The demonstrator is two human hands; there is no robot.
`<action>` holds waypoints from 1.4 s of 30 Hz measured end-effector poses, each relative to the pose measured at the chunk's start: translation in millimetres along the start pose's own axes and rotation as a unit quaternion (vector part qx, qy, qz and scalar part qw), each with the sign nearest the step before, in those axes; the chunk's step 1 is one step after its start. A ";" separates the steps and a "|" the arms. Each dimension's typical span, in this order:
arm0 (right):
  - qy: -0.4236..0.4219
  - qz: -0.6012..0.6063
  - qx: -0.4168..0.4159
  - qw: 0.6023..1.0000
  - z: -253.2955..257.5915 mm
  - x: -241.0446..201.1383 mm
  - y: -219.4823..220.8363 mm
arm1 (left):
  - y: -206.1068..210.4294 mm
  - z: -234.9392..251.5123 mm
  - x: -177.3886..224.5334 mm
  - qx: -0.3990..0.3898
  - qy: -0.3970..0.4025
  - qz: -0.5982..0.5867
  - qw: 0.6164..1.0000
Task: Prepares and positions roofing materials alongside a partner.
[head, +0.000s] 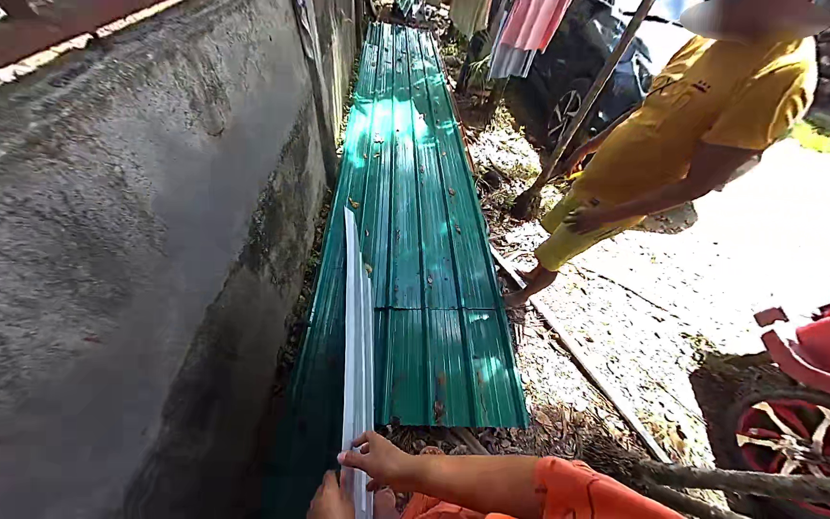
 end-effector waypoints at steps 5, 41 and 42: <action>0.030 0.070 0.016 0.997 -31.0 37.2 -53.2 | 74.3 -21.2 45.3 -0.017 -0.072 -0.012 0.997; 0.098 -0.152 0.158 0.971 -16.2 371.4 -308.4 | 490.9 -71.1 168.9 -0.106 -0.152 -0.065 0.981; 0.096 -0.132 0.163 0.973 -10.9 383.5 -316.9 | 502.4 -70.2 169.0 -0.110 -0.155 -0.073 0.979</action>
Point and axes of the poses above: each hand's wrist, its own z-axis towards the middle knuckle, its own y-axis out of the palm, x = y × z, the point moved 6 cm from there along z, towards the middle knuckle, and after that the axes turned 3 degrees about -z, right-handed, at the moved point
